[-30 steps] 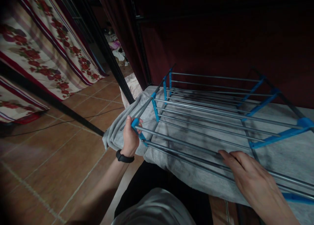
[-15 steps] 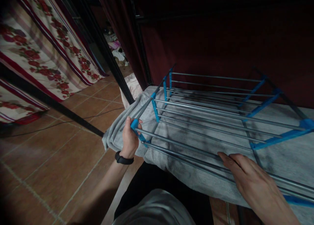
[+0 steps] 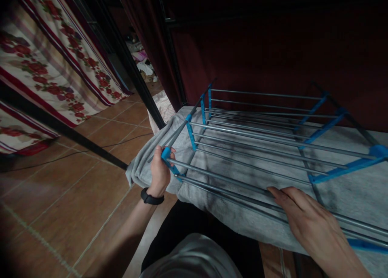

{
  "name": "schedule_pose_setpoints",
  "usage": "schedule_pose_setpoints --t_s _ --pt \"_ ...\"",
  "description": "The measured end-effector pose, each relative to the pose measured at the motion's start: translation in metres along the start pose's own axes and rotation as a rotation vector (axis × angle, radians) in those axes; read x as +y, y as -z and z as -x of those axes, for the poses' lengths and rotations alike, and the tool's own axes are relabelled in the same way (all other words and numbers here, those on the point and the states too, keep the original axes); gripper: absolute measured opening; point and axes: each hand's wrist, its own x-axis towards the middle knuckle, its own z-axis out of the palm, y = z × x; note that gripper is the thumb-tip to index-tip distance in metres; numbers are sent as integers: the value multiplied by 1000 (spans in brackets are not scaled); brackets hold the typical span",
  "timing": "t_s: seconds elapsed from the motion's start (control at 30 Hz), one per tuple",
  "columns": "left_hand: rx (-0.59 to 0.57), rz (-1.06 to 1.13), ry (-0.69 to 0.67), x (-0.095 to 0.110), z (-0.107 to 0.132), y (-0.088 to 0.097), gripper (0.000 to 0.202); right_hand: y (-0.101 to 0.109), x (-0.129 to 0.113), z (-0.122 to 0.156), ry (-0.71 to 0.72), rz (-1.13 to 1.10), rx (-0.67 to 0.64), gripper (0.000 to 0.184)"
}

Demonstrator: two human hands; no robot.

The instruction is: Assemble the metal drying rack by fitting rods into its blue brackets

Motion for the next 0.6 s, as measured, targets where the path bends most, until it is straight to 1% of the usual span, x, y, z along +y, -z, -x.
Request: schedule_pose_setpoints --t_s 0.2,0.4,0.5,0.6 --pt "-5 -5 -34 -1 -2 -1 56 3 -4 -6 -5 -27 9 36" --pt "-21 -2 1 -1 -4 -1 54 2 -2 -9 -1 -61 1 33" --pt "-66 -11 33 1 -3 3 56 5 -9 -9 15 -18 69 41" --pt "-135 -65 25 3 -2 8 67 6 -27 0 -23 57 209 59"
